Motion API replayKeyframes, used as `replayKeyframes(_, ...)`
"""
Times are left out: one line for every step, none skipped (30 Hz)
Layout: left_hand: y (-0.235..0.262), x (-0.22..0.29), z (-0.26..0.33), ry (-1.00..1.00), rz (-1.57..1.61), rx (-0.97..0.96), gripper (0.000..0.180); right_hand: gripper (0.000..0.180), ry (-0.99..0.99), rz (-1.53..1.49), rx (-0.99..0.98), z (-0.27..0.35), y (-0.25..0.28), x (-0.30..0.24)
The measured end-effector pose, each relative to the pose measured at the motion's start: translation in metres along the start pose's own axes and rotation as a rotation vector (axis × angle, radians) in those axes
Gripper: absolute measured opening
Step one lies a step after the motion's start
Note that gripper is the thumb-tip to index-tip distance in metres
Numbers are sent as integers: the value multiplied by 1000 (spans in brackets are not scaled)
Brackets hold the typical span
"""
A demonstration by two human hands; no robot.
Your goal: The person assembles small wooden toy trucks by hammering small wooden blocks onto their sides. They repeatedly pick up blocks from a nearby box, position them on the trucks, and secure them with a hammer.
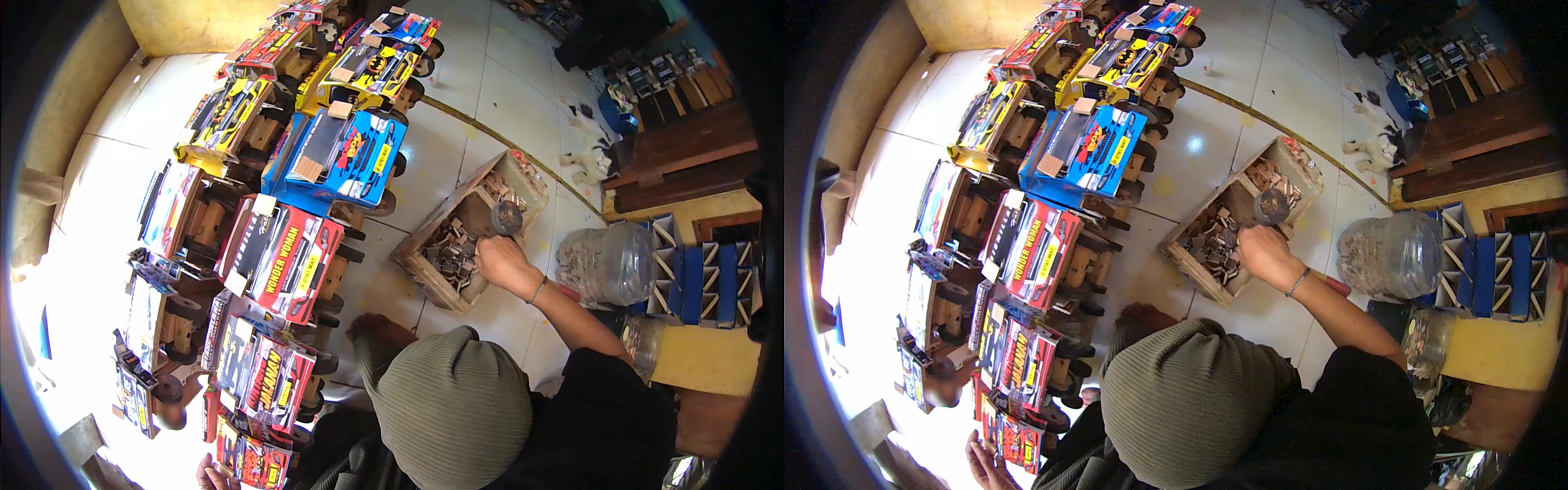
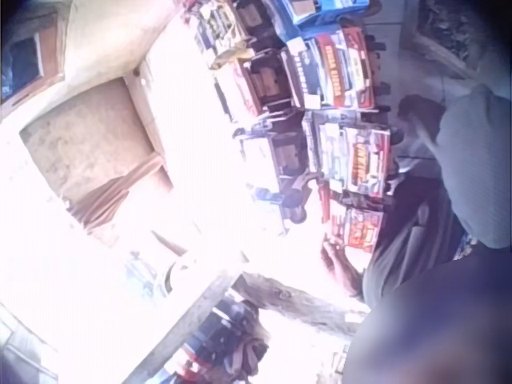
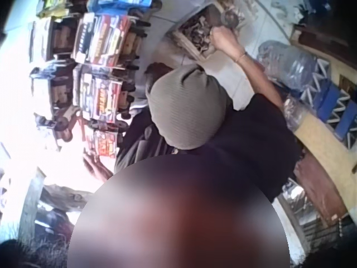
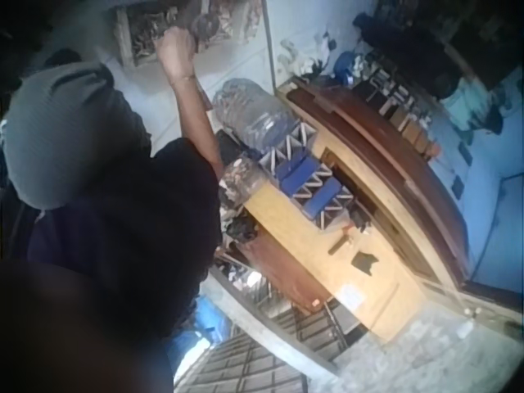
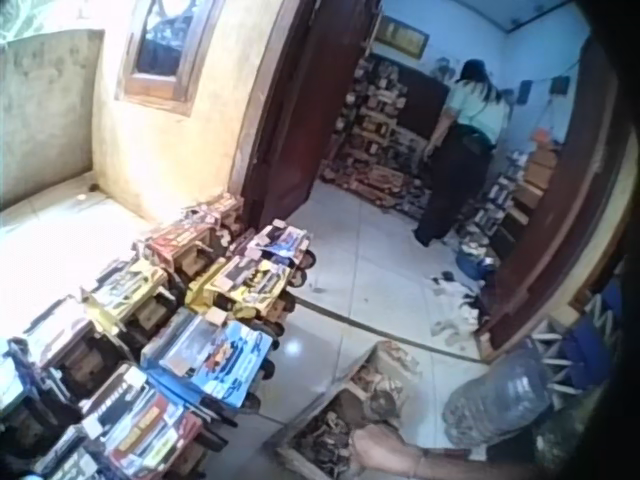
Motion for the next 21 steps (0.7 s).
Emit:
replayKeyframes(0, -1, 0, 4, 3, -6, 56, 31, -1, 2, -13, 2, -2, 2)
replayKeyframes(-1, -1, -1, 6, 5, -18, 56, 29, -40, 27, -53, 3, -4, 5)
replayKeyframes(-2, -2, -2, 13, 26, -33, 54, 29, -3, -39, -12, 4, 3, 1)
replayKeyframes(-3, -1, -2, 6, -4, -44, 54, 28, 6, -83, -3, 7, 10, -2)
replayKeyframes(-3, -1, -2, -2, -36, -51, 53, 28, 13, -115, 2, 8, 15, -7)
replayKeyframes(-3, 0, -3, -15, -67, -59, 53, 28, 11, -137, 44, 7, 25, -12)
replayKeyframes(-1, -1, -3, 0, -63, -38, 52, 29, 2, -144, 87, 6, 35, -17)
replayKeyframes(-2, 1, -3, -18, -48, -50, 52, 29, -26, -137, 123, 6, 46, -18)
replayKeyframes(-2, 4, -3, -33, -33, -53, 52, 28, -34, -154, 136, 6, 55, -19)
replayKeyframes(-2, 5, -2, -45, -16, -53, 52, 27, -79, -217, 186, 7, 67, -14)
replayKeyframes(1, 4, -2, -29, -48, -30, 51, 26, -152, -263, 214, 8, 77, -3)
replayKeyframes(1, 4, -1, -30, -55, -31, 51, 26, -195, -313, 252, 6, 88, 9)
replayKeyframes(1, 4, 0, -31, -63, -32, 51, 26, -194, -329, 373, 5, 105, 21)
replayKeyframes(0, 4, 0, -34, -71, -36, 51, 27, -92, -358, 532, 6, 126, 30)
replayKeyframes(0, 4, -1, -23, -81, -33, 52, 26, -107, -264, 630, 2, 136, 46)
replayKeyframes(1, 4, -1, -29, -82, -20, 52, 25, -159, -46, 625, -13, 142, 64)
replayKeyframes(0, 5, -2, -29, -94, -17, 52, 27, -161, -53, 564, -23, 138, 87)
replayKeyframes(0, 5, -2, -28, -103, -11, 52, 27, -244, -68, 489, -35, 129, 114)
replayKeyframes(1, 6, -1, -34, -75, 0, 52, 27, -298, -81, 432, -49, 116, 135)
replayKeyframes(0, 7, -2, -35, -70, -8, 52, 28, -384, -89, 363, -59, 100, 157)
replayKeyframes(0, 8, -1, -35, -64, -15, 53, 29, -362, -89, 389, -65, 91, 168)
Point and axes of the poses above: each hand's wrist, its own z-axis away from the middle knuckle, its own y-axis out of the back of the hand, x = y × z, the point moved 9 cm from there along -z, towards the middle knuckle, and after that the axes turned 2 degrees about -z, right-handed, at the moved point
